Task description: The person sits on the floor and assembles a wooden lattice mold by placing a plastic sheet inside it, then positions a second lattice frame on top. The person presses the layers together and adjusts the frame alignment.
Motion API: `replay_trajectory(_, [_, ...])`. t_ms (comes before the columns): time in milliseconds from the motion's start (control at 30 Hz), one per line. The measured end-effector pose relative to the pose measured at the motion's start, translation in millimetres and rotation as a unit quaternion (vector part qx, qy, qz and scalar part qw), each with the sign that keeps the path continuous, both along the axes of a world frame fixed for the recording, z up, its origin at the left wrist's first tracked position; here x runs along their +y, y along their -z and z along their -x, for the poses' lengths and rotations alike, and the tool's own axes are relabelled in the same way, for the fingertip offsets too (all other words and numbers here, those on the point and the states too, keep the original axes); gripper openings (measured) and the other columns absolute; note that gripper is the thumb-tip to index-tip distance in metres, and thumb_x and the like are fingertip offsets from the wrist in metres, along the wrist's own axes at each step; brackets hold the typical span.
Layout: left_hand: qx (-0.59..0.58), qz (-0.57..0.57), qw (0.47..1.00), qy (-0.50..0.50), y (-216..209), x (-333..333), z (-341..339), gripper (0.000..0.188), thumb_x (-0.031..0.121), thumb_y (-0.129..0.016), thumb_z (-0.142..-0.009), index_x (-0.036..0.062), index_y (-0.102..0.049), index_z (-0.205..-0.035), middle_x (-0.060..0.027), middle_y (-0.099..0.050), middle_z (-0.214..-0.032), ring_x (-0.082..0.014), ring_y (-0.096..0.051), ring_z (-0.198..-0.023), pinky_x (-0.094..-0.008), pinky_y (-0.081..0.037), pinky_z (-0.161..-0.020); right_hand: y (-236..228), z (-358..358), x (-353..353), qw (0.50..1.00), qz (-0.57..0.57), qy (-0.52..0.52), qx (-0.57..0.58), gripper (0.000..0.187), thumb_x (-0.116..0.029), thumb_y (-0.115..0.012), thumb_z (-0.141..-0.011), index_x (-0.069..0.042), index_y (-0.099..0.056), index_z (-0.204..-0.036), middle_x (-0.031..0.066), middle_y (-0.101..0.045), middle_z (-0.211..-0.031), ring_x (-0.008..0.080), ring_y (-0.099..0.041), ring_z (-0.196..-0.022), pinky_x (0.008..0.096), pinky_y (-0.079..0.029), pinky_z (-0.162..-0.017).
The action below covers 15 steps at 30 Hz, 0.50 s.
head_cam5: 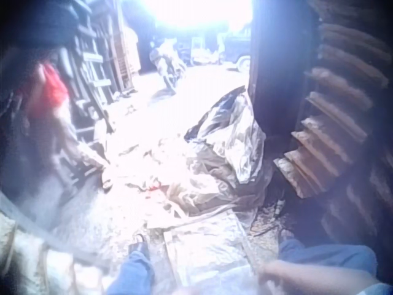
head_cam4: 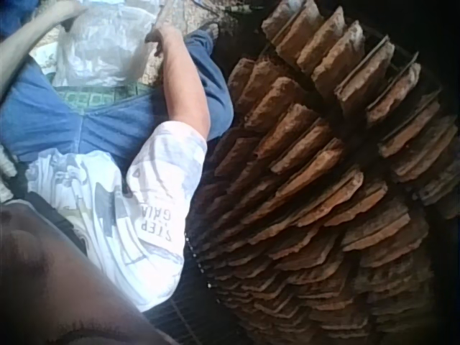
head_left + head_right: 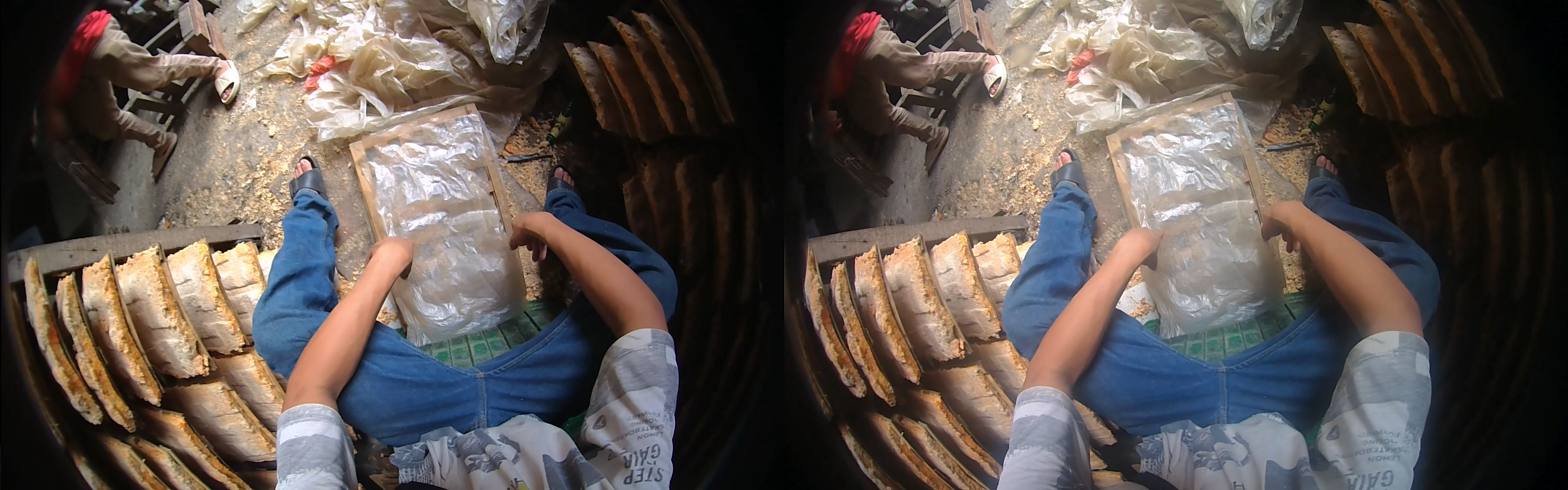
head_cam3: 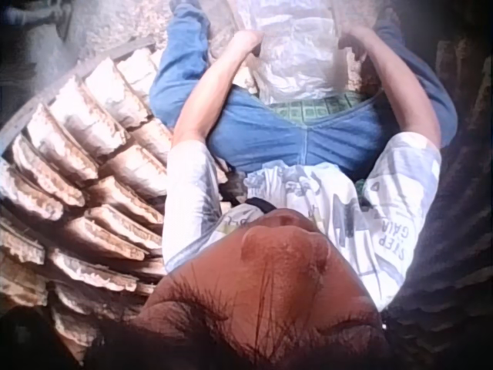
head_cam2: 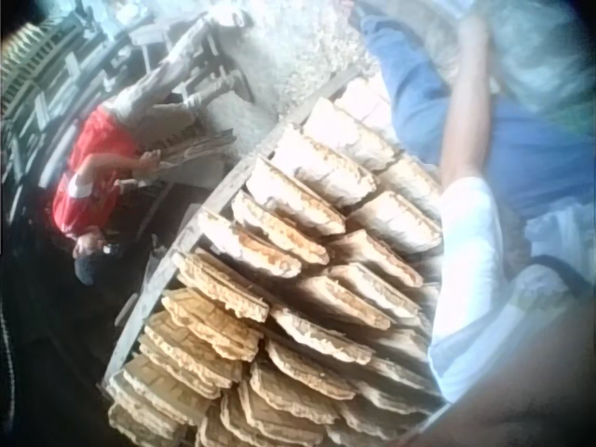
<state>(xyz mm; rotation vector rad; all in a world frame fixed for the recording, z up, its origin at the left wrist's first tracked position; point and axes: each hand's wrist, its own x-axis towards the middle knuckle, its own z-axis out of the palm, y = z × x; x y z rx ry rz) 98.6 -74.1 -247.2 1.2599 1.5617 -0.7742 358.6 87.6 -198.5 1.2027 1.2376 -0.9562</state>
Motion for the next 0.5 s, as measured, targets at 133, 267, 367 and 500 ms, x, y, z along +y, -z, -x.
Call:
replay_trajectory(133, [-0.011, -0.101, 0.994, 0.030, -25, 10, 9, 0.051, 0.019, -0.077, -0.075, 0.0105, -0.061, -0.123, -0.0172, -0.067, -0.115, -0.0355, -0.066, -0.104, -0.0472, -0.056, -0.082, -18, 11, 10, 0.959, -0.124, -0.217, 0.136, 0.035, -0.021, -0.062, -0.084, 0.003, -0.066, -0.109, 0.0235, -0.068, -0.107, 0.0331, -0.071, -0.090, 0.0452, -0.058, -0.077])
replay_trajectory(267, [-0.092, -0.231, 0.968, 0.015, -88, 40, 21, 0.059, 0.028, -0.067, -0.086, 0.0057, -0.047, -0.137, -0.0214, -0.064, -0.118, -0.0391, -0.061, -0.109, -0.0448, -0.050, -0.093, 7, 6, 21, 0.880, -0.254, -0.297, 0.271, 0.028, -0.017, -0.064, -0.076, -0.001, -0.067, -0.100, 0.0242, -0.068, -0.097, 0.0390, -0.068, -0.090, 0.0467, -0.055, -0.080])
replay_trajectory(367, [-0.116, -0.377, 0.918, -0.039, -137, 77, 38, 0.056, 0.029, -0.065, -0.087, 0.0064, -0.049, -0.136, -0.0223, -0.062, -0.121, -0.0381, -0.058, -0.114, -0.0429, -0.046, -0.099, 14, 19, 37, 0.888, -0.264, -0.249, 0.282, 0.033, -0.022, -0.066, -0.077, -0.005, -0.067, -0.105, 0.0239, -0.068, -0.098, 0.0403, -0.065, -0.098, 0.0455, -0.053, -0.086])
replay_trajectory(500, [-0.064, -0.524, 0.840, -0.124, -189, 97, 64, 0.049, 0.028, -0.063, -0.087, 0.0095, -0.055, -0.131, -0.0184, -0.065, -0.118, -0.0361, -0.062, -0.108, -0.0445, -0.049, -0.094, 31, 37, 74, 0.885, -0.278, -0.172, 0.332, 0.044, -0.029, -0.071, -0.078, -0.003, -0.066, -0.114, 0.0232, -0.067, -0.108, 0.0388, -0.063, -0.105, 0.0411, -0.050, -0.092])
